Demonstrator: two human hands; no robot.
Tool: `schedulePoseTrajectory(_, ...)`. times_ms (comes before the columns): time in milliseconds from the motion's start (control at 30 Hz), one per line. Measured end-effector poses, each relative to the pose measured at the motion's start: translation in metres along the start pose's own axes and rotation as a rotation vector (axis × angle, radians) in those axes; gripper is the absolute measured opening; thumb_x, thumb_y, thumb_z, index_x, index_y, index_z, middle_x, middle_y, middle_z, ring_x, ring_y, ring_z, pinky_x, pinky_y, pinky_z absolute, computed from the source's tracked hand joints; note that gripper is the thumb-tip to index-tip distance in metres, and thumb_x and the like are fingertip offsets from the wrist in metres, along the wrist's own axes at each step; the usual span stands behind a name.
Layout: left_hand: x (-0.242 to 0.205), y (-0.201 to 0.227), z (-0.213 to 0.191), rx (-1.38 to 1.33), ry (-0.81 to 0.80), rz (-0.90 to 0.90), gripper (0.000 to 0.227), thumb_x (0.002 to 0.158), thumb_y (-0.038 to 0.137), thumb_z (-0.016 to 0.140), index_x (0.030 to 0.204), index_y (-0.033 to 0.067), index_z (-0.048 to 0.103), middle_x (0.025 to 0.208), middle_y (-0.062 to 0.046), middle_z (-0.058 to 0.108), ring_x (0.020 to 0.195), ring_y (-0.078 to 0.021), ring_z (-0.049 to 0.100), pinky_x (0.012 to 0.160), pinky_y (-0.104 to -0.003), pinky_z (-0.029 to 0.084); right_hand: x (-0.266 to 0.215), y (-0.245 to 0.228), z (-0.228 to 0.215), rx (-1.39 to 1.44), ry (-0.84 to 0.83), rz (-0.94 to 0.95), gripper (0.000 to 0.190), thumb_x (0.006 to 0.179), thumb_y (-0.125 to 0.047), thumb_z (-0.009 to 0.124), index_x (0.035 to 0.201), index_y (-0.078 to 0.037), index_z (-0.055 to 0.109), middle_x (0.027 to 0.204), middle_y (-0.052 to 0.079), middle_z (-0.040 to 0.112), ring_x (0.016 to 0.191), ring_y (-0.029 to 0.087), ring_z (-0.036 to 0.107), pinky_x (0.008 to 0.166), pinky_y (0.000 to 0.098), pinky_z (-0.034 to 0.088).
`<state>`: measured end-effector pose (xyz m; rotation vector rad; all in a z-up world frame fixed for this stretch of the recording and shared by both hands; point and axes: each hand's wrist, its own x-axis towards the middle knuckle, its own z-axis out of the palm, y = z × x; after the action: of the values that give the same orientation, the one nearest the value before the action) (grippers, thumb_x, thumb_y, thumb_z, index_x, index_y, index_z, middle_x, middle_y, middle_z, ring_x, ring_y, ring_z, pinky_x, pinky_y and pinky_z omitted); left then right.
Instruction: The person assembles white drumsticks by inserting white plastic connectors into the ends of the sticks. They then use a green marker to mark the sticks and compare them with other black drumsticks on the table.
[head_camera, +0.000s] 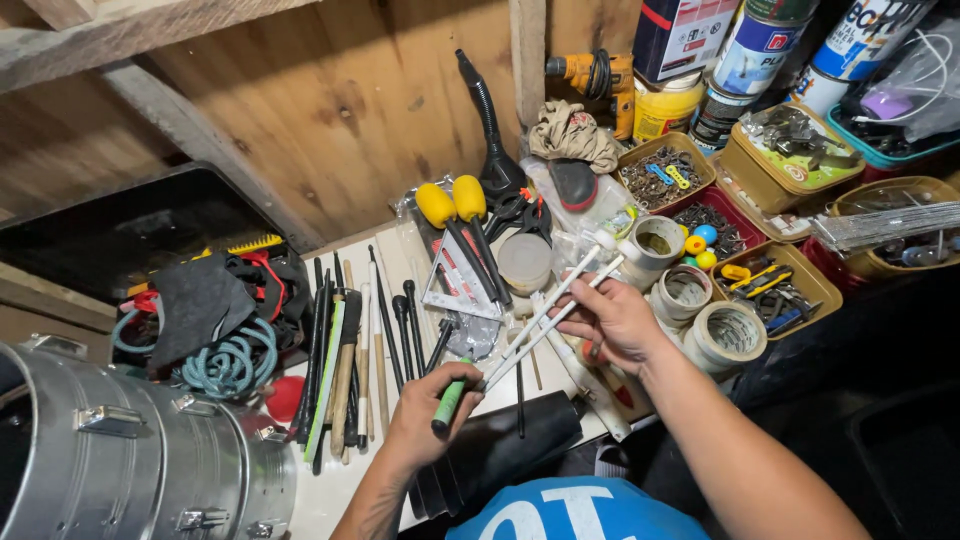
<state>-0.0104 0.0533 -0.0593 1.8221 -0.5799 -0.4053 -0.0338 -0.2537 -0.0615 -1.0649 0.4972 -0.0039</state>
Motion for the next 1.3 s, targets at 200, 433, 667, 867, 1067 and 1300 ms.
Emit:
schedulePoseTrajectory(200,0.003,-0.001,-0.004,0.066,-0.010,0.018,0.019,0.088,0.013,0.074,0.106,0.0179,0.076,0.102,-0.002,0.081,0.093,-0.0117,0.077,0.084,-0.024,0.057,-0.002,-0.001,0.002,-0.038,-0.030,-0.016,0.028,0.096,-0.023,0.068,0.101,0.005,0.069,0.094,0.024,0.075,0.083,0.029,0.075,0.073,0.0343,0.064)
schedulePoseTrajectory(433,0.005,0.003,-0.010,0.197,-0.096,-0.038,0.042,0.078,0.006,0.082,0.114,0.0273,0.076,0.105,-0.001,0.083,0.095,-0.0134,0.080,0.085,-0.026,0.058,-0.007,-0.005,0.010,-0.024,-0.037,0.007,0.025,0.095,-0.015,0.070,0.098,0.010,0.068,0.093,0.027,0.073,0.084,0.029,0.075,0.069,0.0276,0.064)
schedulePoseTrajectory(667,0.006,0.006,-0.015,0.324,-0.165,-0.040,0.069,0.058,0.023,0.102,0.119,0.0268,0.070,0.114,-0.002,0.081,0.105,-0.0172,0.077,0.101,-0.032,0.056,0.003,0.007,0.009,-0.032,0.019,0.003,0.019,0.094,-0.015,0.072,0.100,0.003,0.067,0.088,0.024,0.073,0.085,0.026,0.075,0.066,0.0299,0.064)
schedulePoseTrajectory(867,0.007,0.005,-0.016,0.349,-0.164,0.018,0.065,0.064,0.027,0.099,0.122,0.0231,0.071,0.120,-0.005,0.079,0.108,-0.0196,0.077,0.101,-0.032,0.054,0.003,0.009,0.010,-0.060,0.014,-0.002,0.016,0.096,-0.013,0.071,0.094,0.002,0.068,0.087,0.016,0.067,0.088,0.024,0.076,0.063,0.0281,0.064)
schedulePoseTrajectory(1067,0.008,-0.001,-0.017,0.344,-0.177,0.143,0.064,0.064,0.009,0.095,0.122,0.0162,0.070,0.126,-0.006,0.076,0.120,-0.0213,0.072,0.106,-0.031,0.048,0.010,0.016,0.009,-0.049,0.083,0.013,0.016,0.094,-0.014,0.073,0.098,0.000,0.067,0.087,0.017,0.068,0.086,0.029,0.077,0.062,0.0303,0.064)
schedulePoseTrajectory(1300,0.009,-0.003,-0.014,0.350,-0.210,0.174,0.063,0.066,-0.006,0.088,0.123,0.0106,0.069,0.132,-0.016,0.071,0.127,-0.0287,0.066,0.115,-0.037,0.044,0.010,0.015,0.012,-0.018,0.121,0.037,0.020,0.092,-0.012,0.075,0.104,0.001,0.066,0.091,0.020,0.069,0.084,0.030,0.077,0.059,0.0315,0.064)
